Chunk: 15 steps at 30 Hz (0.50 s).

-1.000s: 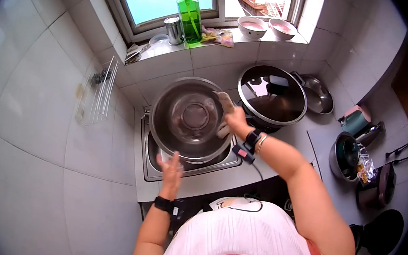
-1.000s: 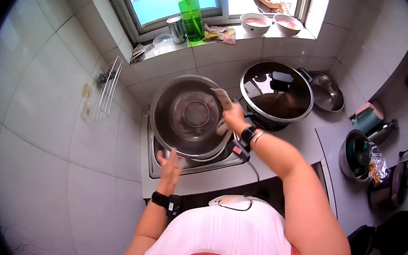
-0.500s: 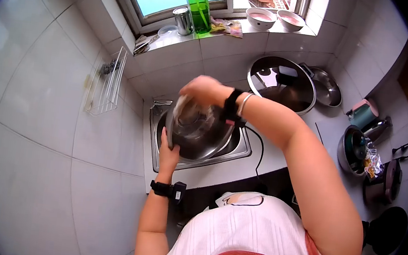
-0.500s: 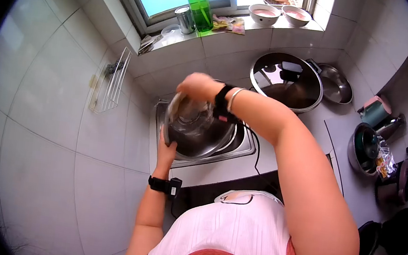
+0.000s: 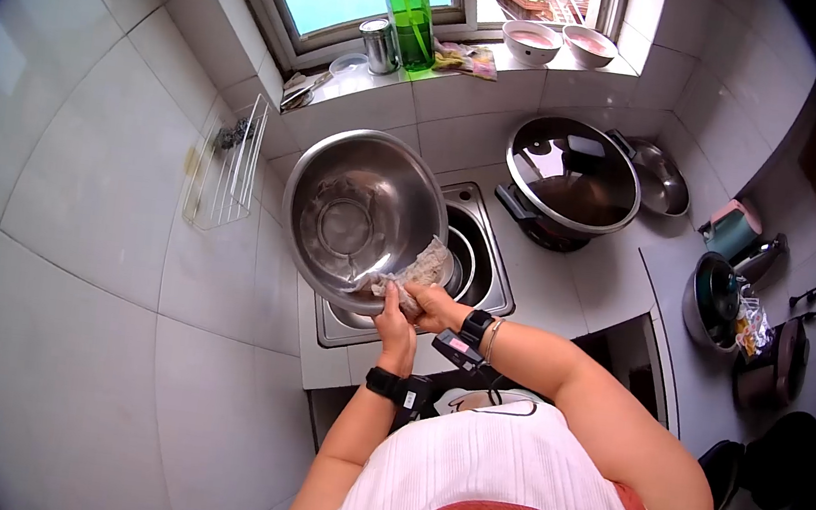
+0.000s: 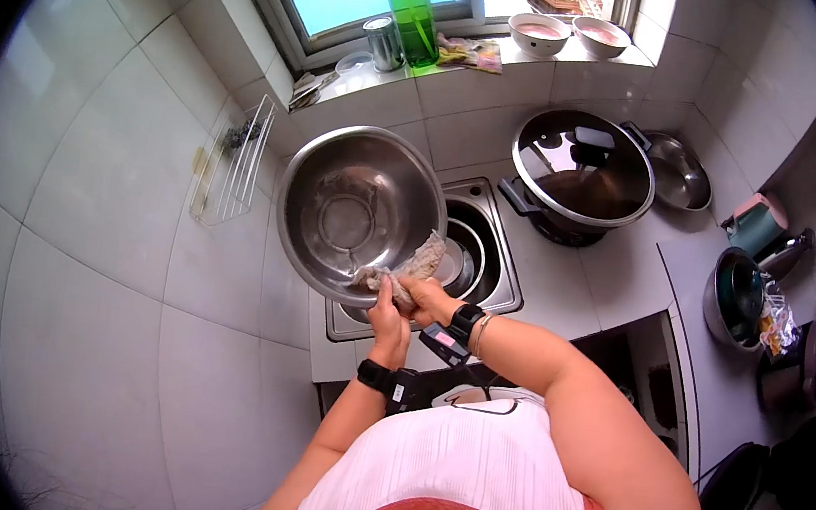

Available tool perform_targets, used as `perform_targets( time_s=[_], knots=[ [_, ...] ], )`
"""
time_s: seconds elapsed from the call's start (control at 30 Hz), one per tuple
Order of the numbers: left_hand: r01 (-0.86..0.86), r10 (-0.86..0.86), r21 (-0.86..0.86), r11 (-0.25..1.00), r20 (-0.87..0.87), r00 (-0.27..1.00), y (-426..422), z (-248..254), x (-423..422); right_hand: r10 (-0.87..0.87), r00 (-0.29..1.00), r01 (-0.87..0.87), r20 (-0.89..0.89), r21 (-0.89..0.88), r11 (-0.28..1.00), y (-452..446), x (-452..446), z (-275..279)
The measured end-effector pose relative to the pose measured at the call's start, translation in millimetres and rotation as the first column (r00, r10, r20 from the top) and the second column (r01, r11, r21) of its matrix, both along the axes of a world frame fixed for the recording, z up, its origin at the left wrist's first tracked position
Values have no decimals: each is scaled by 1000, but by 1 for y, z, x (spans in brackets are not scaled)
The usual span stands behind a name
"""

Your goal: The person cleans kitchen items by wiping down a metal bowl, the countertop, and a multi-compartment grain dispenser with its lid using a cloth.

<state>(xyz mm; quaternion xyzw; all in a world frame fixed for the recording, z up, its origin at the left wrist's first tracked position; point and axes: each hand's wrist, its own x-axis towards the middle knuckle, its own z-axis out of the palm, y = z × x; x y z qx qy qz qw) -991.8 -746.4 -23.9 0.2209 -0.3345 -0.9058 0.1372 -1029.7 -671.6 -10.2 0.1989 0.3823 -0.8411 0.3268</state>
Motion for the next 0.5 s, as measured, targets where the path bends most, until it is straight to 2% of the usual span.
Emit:
perform_targets(
  time_s=[0.07,0.1,0.13,0.2,0.23,0.27,0.3,0.33,0.4,0.47,0.5],
  knots=[
    [-54,50,-74,996,-47,998,-8,10,2,166,986,-166,-3,-41,985,17,-8,-6],
    [135,-132,-45,990,57,990,-31,-3,3,239,971,-239,-27,-2,971,32,-4,15],
    [133,-130,-44,990,59,990,-38,2,7,376,926,-366,-42,147,919,45,-15,0],
    [134,-97,-258,957,150,984,-49,16,18,512,857,-444,-59,422,790,67,-28,-6],
    [188,-123,-379,906,191,974,-56,12,21,445,878,-367,-176,347,863,70,-34,1],
    [186,-119,-381,906,193,974,-59,7,24,361,888,-292,-285,259,921,72,-41,7],
    [253,-173,-400,881,226,959,-58,9,29,266,886,-148,-381,312,939,68,-52,18],
    [322,-228,-417,850,260,938,-56,13,34,171,862,6,-477,346,938,59,-63,32],
    [364,-265,-387,847,286,921,-46,25,42,-90,837,329,-539,367,870,33,-73,74],
    [409,-376,-193,892,188,907,-35,26,45,-127,757,402,-641,302,865,18,-102,76],
    [425,-392,-203,882,185,901,-31,32,49,-101,657,471,-747,302,829,7,-110,74]
  ],
)
